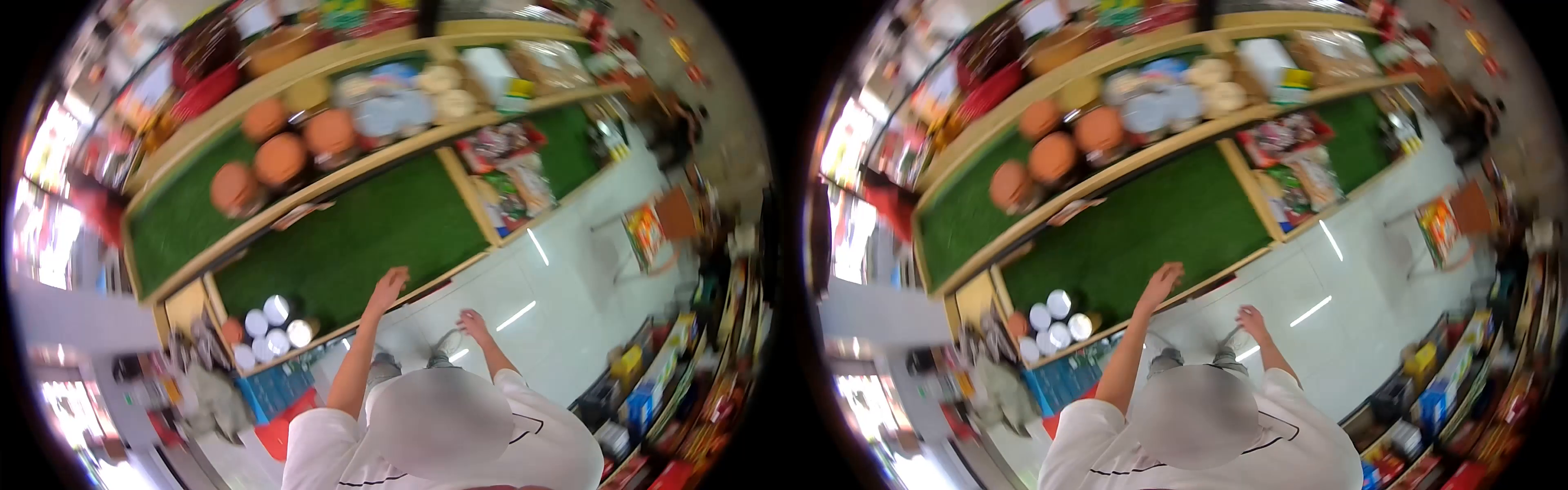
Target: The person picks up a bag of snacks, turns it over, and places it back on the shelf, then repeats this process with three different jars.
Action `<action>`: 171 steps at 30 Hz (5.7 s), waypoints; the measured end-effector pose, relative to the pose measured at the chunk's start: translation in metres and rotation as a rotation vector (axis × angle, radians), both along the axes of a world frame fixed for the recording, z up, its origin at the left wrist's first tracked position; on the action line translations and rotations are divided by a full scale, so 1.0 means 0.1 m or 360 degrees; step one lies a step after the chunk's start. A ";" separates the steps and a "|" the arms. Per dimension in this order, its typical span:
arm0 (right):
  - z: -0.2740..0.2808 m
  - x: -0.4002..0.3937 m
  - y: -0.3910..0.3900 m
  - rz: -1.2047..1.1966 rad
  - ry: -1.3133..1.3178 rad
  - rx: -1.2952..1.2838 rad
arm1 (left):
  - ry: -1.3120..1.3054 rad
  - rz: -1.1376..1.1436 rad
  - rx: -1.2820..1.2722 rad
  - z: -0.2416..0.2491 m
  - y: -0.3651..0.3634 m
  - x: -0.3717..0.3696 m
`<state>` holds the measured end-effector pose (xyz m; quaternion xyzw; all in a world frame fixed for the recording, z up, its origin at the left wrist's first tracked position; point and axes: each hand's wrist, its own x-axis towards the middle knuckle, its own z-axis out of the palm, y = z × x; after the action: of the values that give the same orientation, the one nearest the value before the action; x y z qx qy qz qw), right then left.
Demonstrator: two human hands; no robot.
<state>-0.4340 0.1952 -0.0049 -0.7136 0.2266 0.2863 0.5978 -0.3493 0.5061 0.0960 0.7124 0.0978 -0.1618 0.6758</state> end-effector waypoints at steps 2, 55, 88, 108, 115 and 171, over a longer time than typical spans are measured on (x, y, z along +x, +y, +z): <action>-0.36 -0.58 -1.17 -0.0596 0.0269 0.0056 | 0.0324 -0.0086 -0.0195 -0.29 -0.71 -0.19; 0.28 7.52 -9.37 -0.0720 -0.0258 -0.0007 | 0.0799 -0.0062 -0.0553 -1.20 -10.18 6.32; 0.74 5.39 -6.48 0.0254 0.0479 0.1127 | 0.0376 0.1273 0.0738 -0.29 -8.90 3.96; 0.60 2.97 -3.58 0.1551 0.0803 0.0855 | 0.0188 0.2534 0.0840 -0.42 -6.85 1.12; 0.36 2.48 -2.06 0.1654 0.0896 0.0943 | 0.0295 0.2276 0.0530 -0.66 -5.32 0.45; -0.53 0.43 2.10 0.1596 -0.0466 -0.0115 | 0.0638 0.1541 -0.0567 -0.95 0.96 -1.79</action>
<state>-0.3909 0.4053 -0.0581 -0.7872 -0.2192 0.4267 0.3877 -0.5287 0.6023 0.0006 0.4159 0.5119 0.0210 0.7514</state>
